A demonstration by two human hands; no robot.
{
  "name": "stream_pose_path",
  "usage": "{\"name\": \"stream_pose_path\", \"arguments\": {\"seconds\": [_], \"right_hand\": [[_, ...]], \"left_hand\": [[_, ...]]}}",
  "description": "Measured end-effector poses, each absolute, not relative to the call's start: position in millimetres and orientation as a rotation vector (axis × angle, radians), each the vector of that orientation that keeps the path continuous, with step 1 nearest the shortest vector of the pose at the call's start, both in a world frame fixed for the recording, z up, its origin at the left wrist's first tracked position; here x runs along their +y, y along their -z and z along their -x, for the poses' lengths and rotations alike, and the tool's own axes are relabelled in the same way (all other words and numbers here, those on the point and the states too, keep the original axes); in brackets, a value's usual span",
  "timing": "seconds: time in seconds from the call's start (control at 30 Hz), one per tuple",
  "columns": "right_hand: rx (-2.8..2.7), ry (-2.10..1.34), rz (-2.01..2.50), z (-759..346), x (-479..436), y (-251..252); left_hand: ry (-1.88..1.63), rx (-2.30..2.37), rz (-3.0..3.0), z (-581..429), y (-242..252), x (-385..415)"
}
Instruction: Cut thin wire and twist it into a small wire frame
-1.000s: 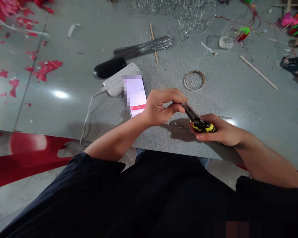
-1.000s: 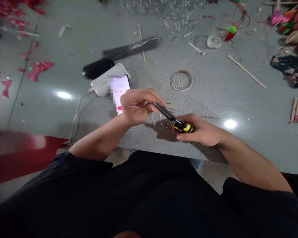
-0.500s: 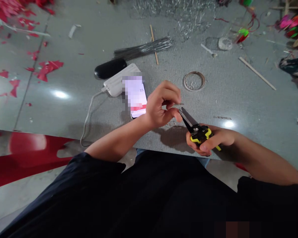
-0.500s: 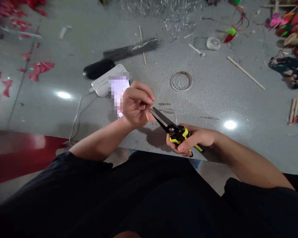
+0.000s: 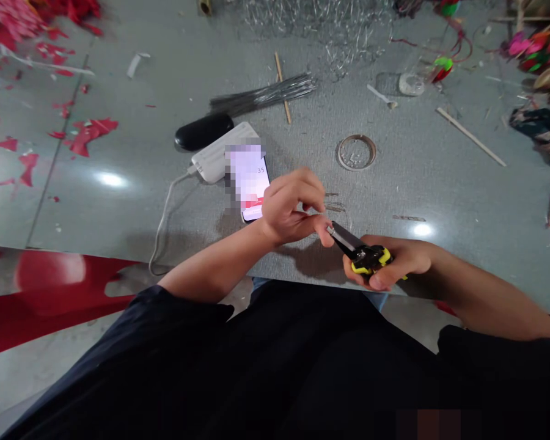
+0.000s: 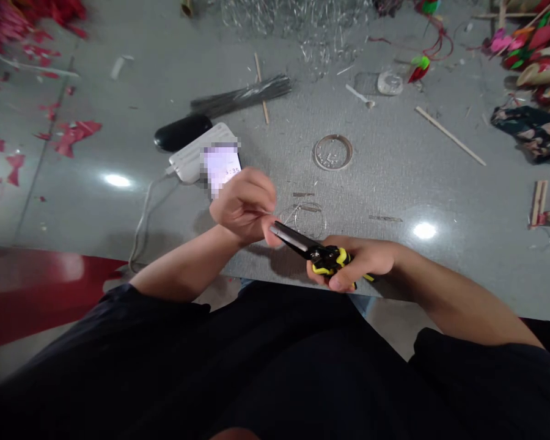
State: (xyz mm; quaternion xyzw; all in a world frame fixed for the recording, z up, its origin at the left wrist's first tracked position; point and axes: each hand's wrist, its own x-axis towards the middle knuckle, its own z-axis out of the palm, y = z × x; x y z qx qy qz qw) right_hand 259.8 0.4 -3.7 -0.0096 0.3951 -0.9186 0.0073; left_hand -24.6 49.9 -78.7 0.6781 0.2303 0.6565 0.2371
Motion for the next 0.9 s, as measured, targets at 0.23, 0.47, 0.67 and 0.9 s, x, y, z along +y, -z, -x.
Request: {"name": "stream_pose_path", "arguments": {"seconds": [0.23,0.47,0.67,0.9], "right_hand": [[1.914,2.504,-0.817,-283.7,13.9,-44.8],[1.903,2.397,-1.115,-291.3,20.0,-42.0],[2.083,2.218,-1.284,-300.8,31.4,-44.7],[2.524,1.665,-2.255,-319.1,55.1,-8.3]], "left_hand": [[-1.515,0.432,-1.831,18.2,26.1,36.6],[-1.422,0.707,-1.75,19.4,23.9,30.8],[-1.417,1.09,-1.757,21.5,20.7,25.1],[-1.477,1.124,-1.741,24.9,18.2,29.4]]}}
